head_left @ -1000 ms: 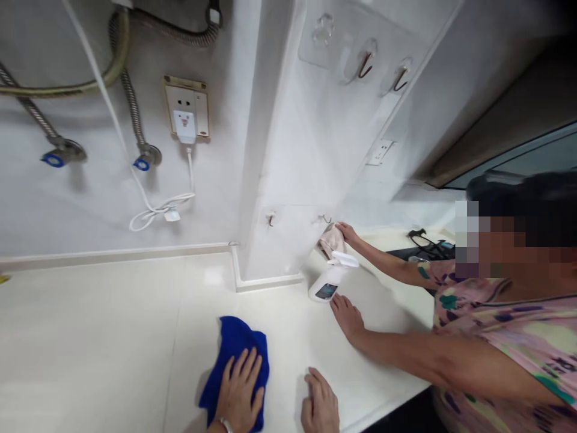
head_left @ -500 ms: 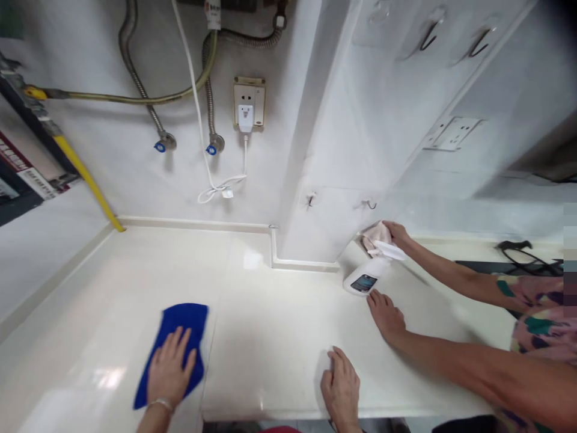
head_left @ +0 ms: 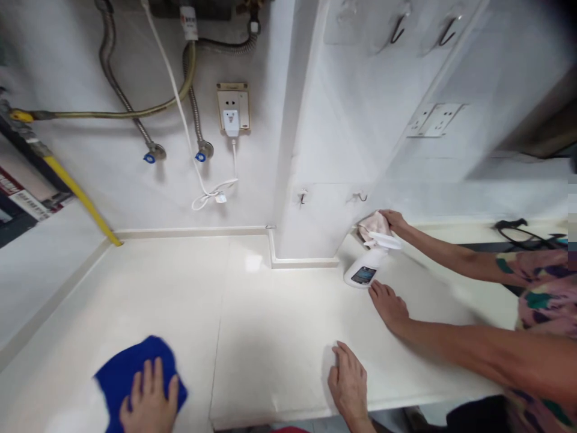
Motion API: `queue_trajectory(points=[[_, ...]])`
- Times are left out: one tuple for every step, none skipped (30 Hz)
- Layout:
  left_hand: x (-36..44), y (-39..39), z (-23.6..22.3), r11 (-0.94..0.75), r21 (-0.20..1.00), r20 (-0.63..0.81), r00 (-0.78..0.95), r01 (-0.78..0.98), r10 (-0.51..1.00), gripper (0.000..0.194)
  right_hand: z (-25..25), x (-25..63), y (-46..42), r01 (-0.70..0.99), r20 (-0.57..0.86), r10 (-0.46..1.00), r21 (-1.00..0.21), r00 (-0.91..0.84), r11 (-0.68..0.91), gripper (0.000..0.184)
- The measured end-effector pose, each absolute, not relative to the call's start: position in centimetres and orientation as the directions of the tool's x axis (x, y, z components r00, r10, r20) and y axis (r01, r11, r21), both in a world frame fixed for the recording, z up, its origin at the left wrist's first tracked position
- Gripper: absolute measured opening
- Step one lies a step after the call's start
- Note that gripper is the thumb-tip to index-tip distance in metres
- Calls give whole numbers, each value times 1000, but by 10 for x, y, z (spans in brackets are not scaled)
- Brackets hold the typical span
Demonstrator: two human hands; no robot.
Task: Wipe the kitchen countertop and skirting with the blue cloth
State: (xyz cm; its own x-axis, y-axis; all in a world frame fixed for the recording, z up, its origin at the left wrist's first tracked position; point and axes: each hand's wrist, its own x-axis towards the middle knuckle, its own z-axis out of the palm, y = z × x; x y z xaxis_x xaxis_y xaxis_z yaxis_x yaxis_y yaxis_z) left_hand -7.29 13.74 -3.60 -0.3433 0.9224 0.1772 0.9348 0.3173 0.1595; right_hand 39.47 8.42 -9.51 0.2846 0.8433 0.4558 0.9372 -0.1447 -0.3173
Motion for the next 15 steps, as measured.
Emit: queue_trajectory(points=[[-50, 136, -42, 192, 154, 236, -225, 969, 945, 69, -95, 395, 84, 936, 451, 844, -317, 291, -153, 40], [-26, 135, -48, 58, 146, 271, -96, 988, 958, 67, -95, 395, 85, 935, 448, 843, -316, 297, -162, 40], [-2, 134, -52, -60, 146, 291, 15, 987, 957, 68, -95, 395, 85, 934, 443, 845, -315, 300, -167, 41], [21, 135, -54, -194, 150, 282, 146, 970, 948, 70, -95, 395, 85, 934, 438, 847, -314, 301, -169, 42], [44, 138, -54, -321, 158, 270, 272, 934, 924, 72, -96, 396, 84, 934, 437, 848, -313, 300, -169, 42], [66, 142, -53, -436, 171, 248, 389, 884, 887, 74, -97, 397, 84, 935, 437, 849, -314, 297, -166, 42], [86, 148, -50, -536, 188, 225, 495, 823, 839, 77, -98, 398, 83, 935, 439, 849, -316, 295, -162, 42], [103, 156, -47, -612, 208, 209, 577, 763, 790, 81, -100, 399, 83, 932, 441, 847, -326, 297, -157, 42], [118, 166, -44, -669, 231, 200, 639, 706, 743, 84, -101, 400, 83, 927, 442, 844, -341, 302, -154, 42], [130, 177, -41, -705, 257, 198, 678, 661, 708, 85, -102, 401, 82, 922, 444, 841, -356, 309, -150, 43], [138, 189, -39, -724, 280, 201, 699, 630, 686, 86, -103, 403, 83, 918, 445, 839, -368, 313, -147, 44], [142, 203, -38, -731, 301, 205, 707, 613, 677, 85, -103, 404, 83, 915, 447, 837, -377, 315, -143, 46], [144, 218, -38, -727, 316, 209, 703, 610, 680, 83, -102, 405, 84, 915, 451, 836, -379, 313, -138, 47], [142, 235, -38, -713, 325, 211, 688, 621, 695, 80, -100, 407, 85, 918, 455, 836, -375, 307, -132, 50], [138, 252, -39, -689, 330, 210, 661, 646, 720, 77, -98, 408, 87, 922, 459, 836, -366, 299, -128, 52]])
